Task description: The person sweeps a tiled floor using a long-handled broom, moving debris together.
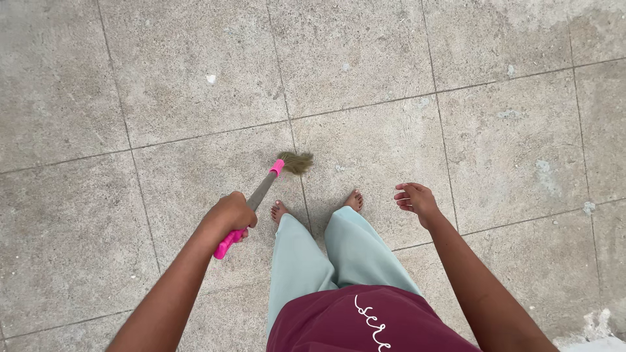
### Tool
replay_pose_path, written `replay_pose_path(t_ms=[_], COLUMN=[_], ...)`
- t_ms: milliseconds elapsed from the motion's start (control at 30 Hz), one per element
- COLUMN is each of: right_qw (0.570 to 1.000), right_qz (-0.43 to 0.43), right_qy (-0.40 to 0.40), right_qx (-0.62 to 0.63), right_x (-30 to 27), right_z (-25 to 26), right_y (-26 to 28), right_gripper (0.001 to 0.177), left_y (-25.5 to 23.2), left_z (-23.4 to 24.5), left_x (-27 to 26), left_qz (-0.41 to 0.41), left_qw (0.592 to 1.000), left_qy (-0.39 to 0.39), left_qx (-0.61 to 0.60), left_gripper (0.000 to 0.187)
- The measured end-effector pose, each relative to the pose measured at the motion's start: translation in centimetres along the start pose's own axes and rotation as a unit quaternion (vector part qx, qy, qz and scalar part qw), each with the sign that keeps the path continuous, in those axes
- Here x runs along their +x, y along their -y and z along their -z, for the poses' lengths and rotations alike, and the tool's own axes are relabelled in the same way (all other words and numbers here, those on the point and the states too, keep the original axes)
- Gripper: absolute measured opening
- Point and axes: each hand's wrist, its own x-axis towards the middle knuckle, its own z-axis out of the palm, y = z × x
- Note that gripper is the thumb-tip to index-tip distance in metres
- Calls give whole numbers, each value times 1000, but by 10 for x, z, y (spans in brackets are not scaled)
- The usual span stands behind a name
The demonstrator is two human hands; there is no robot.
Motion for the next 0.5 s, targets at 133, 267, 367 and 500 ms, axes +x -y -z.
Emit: replay_pose_path(t_ms=[133,267,367,500], right_qw=[1000,1000,999,999], right_qz=[-4,-2,-13,-28], right_qy=[6,14,22,17], right_qx=[-5,8,19,27], right_x=[-8,-14,-21,-33], right_z=[-18,-40,-57,-82], right_y=[-5,-21,-43,-65], right_gripper=[27,28,28,27], left_y=[-15,-1,37,88], left_z=[-3,-23,-32,-12], left_x=[20,-5,-40,-54], left_qz=[-47,-44,-46,-29], left_qw=[992,991,994,994], left_qy=[-98,-102,-48,72], left_qx=[-66,-81,-90,-73], left_gripper=[30,34,41,32])
